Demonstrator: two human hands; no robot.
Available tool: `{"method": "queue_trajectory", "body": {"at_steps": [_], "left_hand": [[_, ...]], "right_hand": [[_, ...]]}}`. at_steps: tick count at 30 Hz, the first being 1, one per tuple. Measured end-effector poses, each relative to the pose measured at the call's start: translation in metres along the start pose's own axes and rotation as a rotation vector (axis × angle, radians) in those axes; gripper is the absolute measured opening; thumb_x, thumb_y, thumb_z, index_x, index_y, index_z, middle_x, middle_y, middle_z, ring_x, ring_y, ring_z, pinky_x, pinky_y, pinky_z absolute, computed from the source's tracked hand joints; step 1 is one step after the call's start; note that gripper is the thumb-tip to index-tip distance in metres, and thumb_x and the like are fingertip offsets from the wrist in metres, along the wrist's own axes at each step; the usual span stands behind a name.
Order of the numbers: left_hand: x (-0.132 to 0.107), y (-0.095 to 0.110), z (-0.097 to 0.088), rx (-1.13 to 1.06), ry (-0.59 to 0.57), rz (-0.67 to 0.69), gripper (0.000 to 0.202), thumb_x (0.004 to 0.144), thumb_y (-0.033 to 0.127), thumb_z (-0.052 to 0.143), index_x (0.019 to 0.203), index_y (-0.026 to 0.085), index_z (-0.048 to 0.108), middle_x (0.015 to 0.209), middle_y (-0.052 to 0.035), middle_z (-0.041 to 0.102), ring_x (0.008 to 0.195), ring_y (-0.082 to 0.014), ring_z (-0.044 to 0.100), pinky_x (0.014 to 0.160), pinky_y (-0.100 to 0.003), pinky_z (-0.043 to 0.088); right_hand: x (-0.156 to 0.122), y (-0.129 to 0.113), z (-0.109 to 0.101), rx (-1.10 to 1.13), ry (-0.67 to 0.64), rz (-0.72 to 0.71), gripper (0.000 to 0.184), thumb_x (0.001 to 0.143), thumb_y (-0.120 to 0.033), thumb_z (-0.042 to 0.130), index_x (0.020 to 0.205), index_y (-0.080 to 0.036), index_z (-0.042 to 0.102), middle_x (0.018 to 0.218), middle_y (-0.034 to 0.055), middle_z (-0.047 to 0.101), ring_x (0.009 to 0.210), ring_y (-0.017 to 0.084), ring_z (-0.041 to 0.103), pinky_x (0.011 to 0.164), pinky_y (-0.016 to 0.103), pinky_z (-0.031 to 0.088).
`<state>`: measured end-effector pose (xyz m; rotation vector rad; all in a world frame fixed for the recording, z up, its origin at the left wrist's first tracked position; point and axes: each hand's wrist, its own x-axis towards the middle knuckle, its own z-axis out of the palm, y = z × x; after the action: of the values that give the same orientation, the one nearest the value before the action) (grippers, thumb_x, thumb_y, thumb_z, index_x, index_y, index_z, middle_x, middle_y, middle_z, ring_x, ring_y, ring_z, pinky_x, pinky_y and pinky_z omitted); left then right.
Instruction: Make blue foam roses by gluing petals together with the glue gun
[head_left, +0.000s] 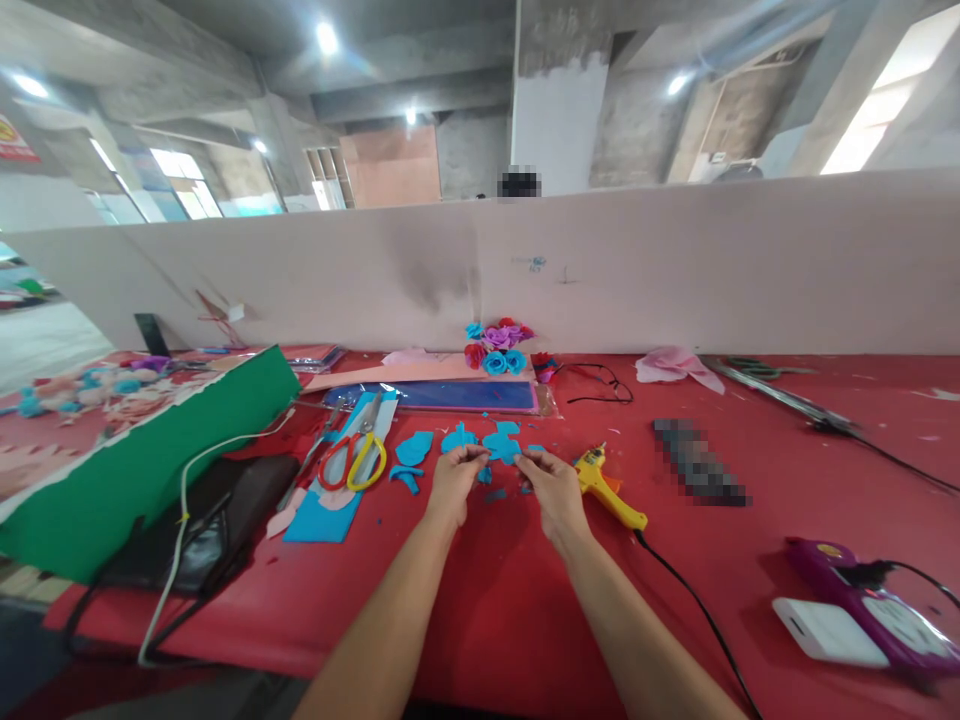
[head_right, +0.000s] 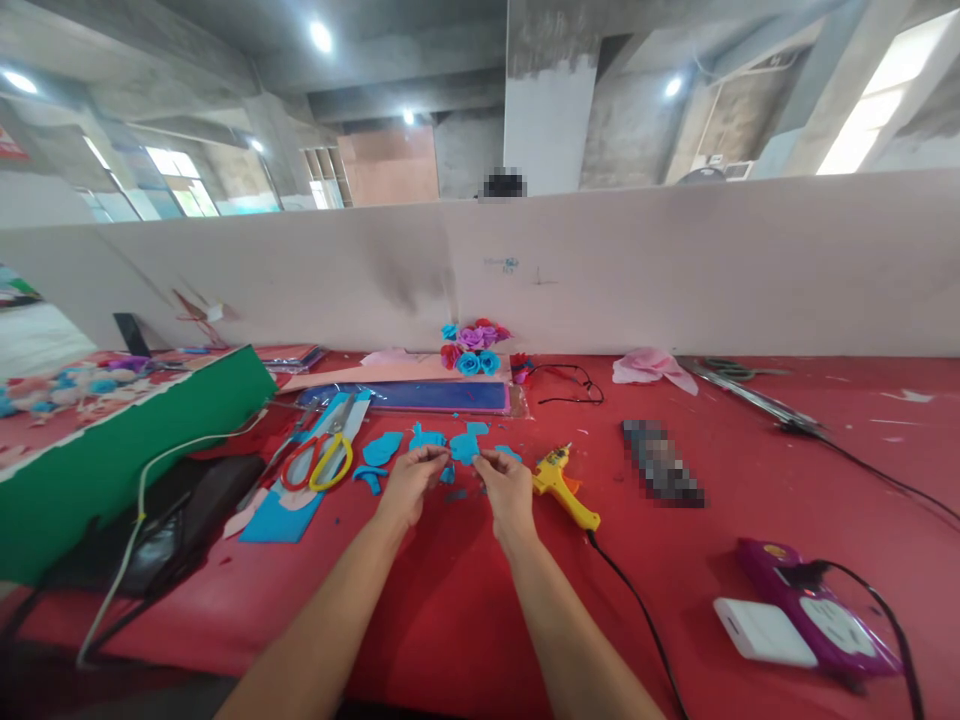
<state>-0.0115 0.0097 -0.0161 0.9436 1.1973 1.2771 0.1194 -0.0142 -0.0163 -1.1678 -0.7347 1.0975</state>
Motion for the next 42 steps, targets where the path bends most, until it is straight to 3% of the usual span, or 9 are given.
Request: {"method": "queue_trajectory", "body": {"at_steps": [5, 9, 17, 22, 25, 30, 42], "left_hand": [[-0.0041, 0.0015, 0.0051, -0.067, -0.052, -0.013, 0.034, 0.053, 0.034, 0.078, 0.08, 0.015, 0.068, 0.06, 0.004, 0.054, 0.049, -0.0055, 0.041, 0.047, -0.02, 0.028], [-0.0056, 0.004, 0.0058, -0.012, -0.046, 0.004, 0.026, 0.05, 0.03, 0.079, 0.068, 0.015, 0.067, 0.056, 0.0028, 0.055, 0.053, -0.008, 0.045, 0.052, -0.022, 0.033], [-0.0038, 0.0039, 0.0038, -0.026, -0.053, -0.028, 0.024, 0.057, 0.032, 0.075, 0.071, 0.014, 0.066, 0.048, 0.006, 0.048, 0.041, -0.0039, 0.032, 0.044, -0.021, 0.023], [-0.0062, 0.0058, 0.0058, -0.034, -0.057, 0.033, 0.027, 0.053, 0.031, 0.077, 0.073, 0.015, 0.068, 0.057, 0.0031, 0.056, 0.05, -0.0068, 0.044, 0.049, -0.021, 0.032], [-0.0045, 0.0049, 0.0033, -0.006, -0.058, 0.041, 0.021, 0.054, 0.031, 0.076, 0.067, 0.015, 0.07, 0.055, 0.0021, 0.057, 0.054, -0.0092, 0.047, 0.053, -0.022, 0.035], [-0.0009, 0.002, -0.0001, 0.018, -0.047, 0.027, 0.021, 0.056, 0.029, 0.075, 0.073, 0.017, 0.073, 0.059, 0.0001, 0.061, 0.058, -0.0115, 0.051, 0.055, -0.023, 0.037], [0.0015, -0.0007, -0.0028, 0.095, 0.042, 0.021, 0.016, 0.056, 0.02, 0.074, 0.072, 0.017, 0.074, 0.068, -0.004, 0.07, 0.065, -0.0166, 0.06, 0.065, -0.028, 0.045]], "right_hand": [[0.0, 0.0011, 0.0, -0.028, -0.032, -0.02, 0.027, 0.051, -0.036, 0.077, 0.068, -0.016, 0.069, 0.056, -0.0001, 0.062, 0.049, 0.011, 0.05, 0.049, 0.024, 0.037], [-0.0008, 0.0019, 0.0, -0.073, -0.078, -0.03, 0.028, 0.052, -0.039, 0.077, 0.067, -0.016, 0.069, 0.054, -0.0001, 0.061, 0.049, 0.012, 0.05, 0.048, 0.025, 0.037], [-0.0005, 0.002, 0.0008, -0.018, -0.059, 0.026, 0.022, 0.058, -0.038, 0.071, 0.068, -0.018, 0.069, 0.054, 0.0003, 0.062, 0.049, 0.013, 0.051, 0.047, 0.025, 0.037], [-0.0009, 0.0023, 0.0009, -0.065, -0.105, 0.016, 0.021, 0.058, -0.035, 0.071, 0.069, -0.017, 0.07, 0.056, 0.0008, 0.064, 0.049, 0.013, 0.052, 0.047, 0.025, 0.037], [-0.0009, 0.0023, 0.001, -0.06, -0.106, 0.026, 0.022, 0.059, -0.038, 0.07, 0.068, -0.018, 0.069, 0.058, 0.0014, 0.065, 0.05, 0.013, 0.053, 0.048, 0.025, 0.038], [-0.0016, 0.0013, 0.0014, -0.092, -0.11, 0.008, 0.018, 0.06, -0.035, 0.068, 0.066, -0.018, 0.068, 0.055, 0.0006, 0.063, 0.049, 0.013, 0.052, 0.047, 0.024, 0.037], [0.0029, 0.0002, -0.0025, -0.023, 0.102, -0.09, 0.018, 0.065, -0.034, 0.061, 0.071, -0.017, 0.061, 0.055, -0.0022, 0.057, 0.046, 0.01, 0.047, 0.042, 0.022, 0.034]]}}
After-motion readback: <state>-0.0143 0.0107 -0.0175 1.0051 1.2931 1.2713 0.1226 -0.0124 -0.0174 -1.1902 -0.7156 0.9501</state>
